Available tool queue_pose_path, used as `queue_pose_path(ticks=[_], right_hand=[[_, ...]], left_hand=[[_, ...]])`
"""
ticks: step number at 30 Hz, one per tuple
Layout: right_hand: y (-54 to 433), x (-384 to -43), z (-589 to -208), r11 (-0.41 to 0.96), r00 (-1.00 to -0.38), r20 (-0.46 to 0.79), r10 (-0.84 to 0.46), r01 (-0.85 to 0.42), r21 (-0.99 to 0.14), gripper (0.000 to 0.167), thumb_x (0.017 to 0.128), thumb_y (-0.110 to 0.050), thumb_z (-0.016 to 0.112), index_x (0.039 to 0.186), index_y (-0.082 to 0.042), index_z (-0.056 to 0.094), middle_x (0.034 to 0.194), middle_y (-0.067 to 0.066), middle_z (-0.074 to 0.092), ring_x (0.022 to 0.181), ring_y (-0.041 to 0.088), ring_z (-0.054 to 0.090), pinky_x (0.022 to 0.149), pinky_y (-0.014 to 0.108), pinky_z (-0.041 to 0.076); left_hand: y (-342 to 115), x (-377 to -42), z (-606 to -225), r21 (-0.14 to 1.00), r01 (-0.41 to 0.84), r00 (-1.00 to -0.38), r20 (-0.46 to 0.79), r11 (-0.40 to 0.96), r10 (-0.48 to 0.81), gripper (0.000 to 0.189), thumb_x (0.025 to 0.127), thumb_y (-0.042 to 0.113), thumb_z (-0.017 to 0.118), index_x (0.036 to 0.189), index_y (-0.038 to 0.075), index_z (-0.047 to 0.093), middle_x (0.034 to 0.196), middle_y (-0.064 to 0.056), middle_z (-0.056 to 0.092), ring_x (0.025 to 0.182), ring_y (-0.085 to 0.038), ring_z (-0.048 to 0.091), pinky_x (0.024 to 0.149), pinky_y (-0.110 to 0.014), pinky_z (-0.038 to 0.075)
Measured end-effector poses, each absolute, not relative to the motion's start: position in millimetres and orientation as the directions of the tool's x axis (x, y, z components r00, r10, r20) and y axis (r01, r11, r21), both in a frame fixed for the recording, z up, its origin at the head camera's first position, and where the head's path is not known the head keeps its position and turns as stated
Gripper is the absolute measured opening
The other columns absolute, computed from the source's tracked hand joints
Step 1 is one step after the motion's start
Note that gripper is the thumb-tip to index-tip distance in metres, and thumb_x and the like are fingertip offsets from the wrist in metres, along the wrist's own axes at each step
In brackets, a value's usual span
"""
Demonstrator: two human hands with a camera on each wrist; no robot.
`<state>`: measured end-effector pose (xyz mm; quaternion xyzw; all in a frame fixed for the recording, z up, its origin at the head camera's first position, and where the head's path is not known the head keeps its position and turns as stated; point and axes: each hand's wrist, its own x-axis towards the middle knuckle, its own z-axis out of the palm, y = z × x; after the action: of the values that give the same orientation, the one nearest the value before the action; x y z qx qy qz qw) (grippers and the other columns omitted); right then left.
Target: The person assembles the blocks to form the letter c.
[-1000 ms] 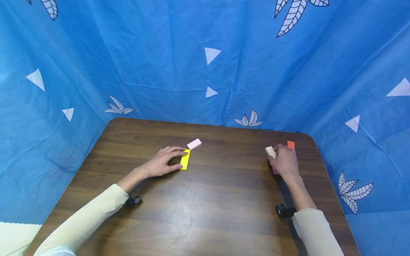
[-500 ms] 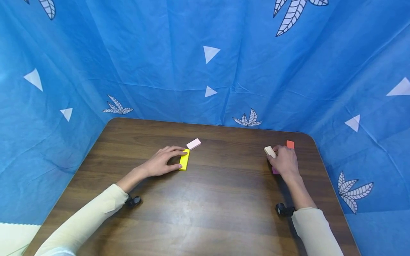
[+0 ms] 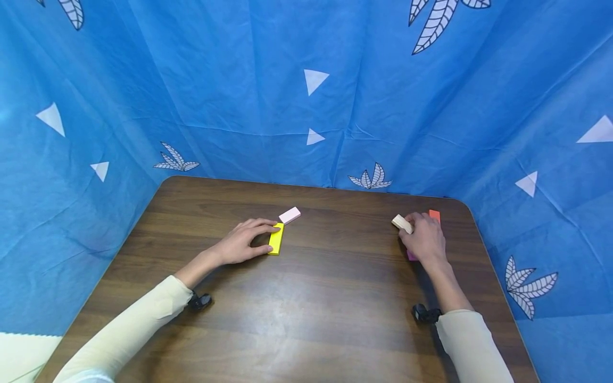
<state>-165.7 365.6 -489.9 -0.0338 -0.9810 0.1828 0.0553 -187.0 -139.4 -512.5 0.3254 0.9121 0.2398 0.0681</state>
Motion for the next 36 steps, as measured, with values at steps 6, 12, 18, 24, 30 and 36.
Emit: queue_pose_path(ticks=[6, 12, 18, 24, 30, 36], right_hand=[[363, -167, -490, 0.930, -0.992, 0.111, 0.057, 0.012, -0.366, 0.035, 0.095, -0.014, 0.071, 0.125, 0.003, 0.069, 0.118, 0.030, 0.065, 0.107, 0.051, 0.058, 0.087, 0.066, 0.047], [357, -170, -493, 0.929, -0.994, 0.099, 0.039, 0.000, -0.370, 0.034, 0.097, -0.010, 0.070, 0.129, 0.002, 0.068, 0.128, 0.032, 0.063, 0.108, 0.051, 0.059, 0.088, 0.069, 0.049], [347, -174, -494, 0.922, -0.996, 0.081, 0.023, -0.011, -0.386, 0.036, 0.100, -0.010, 0.068, 0.134, 0.002, 0.067, 0.132, 0.032, 0.061, 0.108, 0.049, 0.063, 0.090, 0.066, 0.051], [335, -182, -495, 0.893, -0.999, 0.050, -0.015, -0.035, -0.449, 0.037, 0.104, -0.009, 0.065, 0.138, 0.004, 0.063, 0.134, 0.031, 0.058, 0.113, 0.046, 0.058, 0.103, 0.067, 0.050], [327, -189, -498, 0.879, -0.998, 0.048, -0.049, -0.066, -0.472, 0.038, 0.103, -0.005, 0.065, 0.139, 0.004, 0.062, 0.137, 0.031, 0.057, 0.121, 0.047, 0.055, 0.113, 0.069, 0.044], [318, -192, -500, 0.874, -0.994, 0.073, -0.077, -0.103, -0.474, 0.036, 0.104, -0.005, 0.064, 0.139, 0.003, 0.062, 0.140, 0.031, 0.056, 0.124, 0.049, 0.055, 0.114, 0.070, 0.043]], left_hand=[[-140, -187, -512, 0.483, 0.554, -0.781, 0.019, 0.678, 0.624, 0.057, 0.102, 0.043, 0.075, 0.154, 0.025, 0.061, 0.164, 0.003, 0.053, 0.150, -0.028, 0.051, 0.118, -0.060, 0.042], [-140, -186, -512, 0.483, 0.548, -0.784, 0.010, 0.683, 0.621, 0.057, 0.102, 0.045, 0.074, 0.154, 0.025, 0.061, 0.165, 0.005, 0.052, 0.151, -0.028, 0.050, 0.120, -0.060, 0.042], [-140, -186, -513, 0.480, 0.552, -0.784, 0.021, 0.682, 0.620, 0.057, 0.102, 0.043, 0.074, 0.155, 0.026, 0.061, 0.165, 0.004, 0.053, 0.150, -0.028, 0.051, 0.118, -0.060, 0.042], [-141, -186, -512, 0.499, 0.543, -0.785, 0.017, 0.676, 0.619, 0.057, 0.102, 0.041, 0.075, 0.155, 0.025, 0.060, 0.165, 0.003, 0.053, 0.151, -0.029, 0.051, 0.119, -0.061, 0.041], [-141, -186, -512, 0.504, 0.541, -0.785, 0.013, 0.674, 0.620, 0.057, 0.103, 0.040, 0.074, 0.155, 0.025, 0.060, 0.166, 0.003, 0.052, 0.151, -0.030, 0.050, 0.120, -0.062, 0.040], [-142, -186, -514, 0.501, 0.540, -0.786, 0.013, 0.677, 0.618, 0.057, 0.103, 0.040, 0.074, 0.156, 0.025, 0.059, 0.165, 0.004, 0.053, 0.151, -0.029, 0.050, 0.121, -0.061, 0.040]])
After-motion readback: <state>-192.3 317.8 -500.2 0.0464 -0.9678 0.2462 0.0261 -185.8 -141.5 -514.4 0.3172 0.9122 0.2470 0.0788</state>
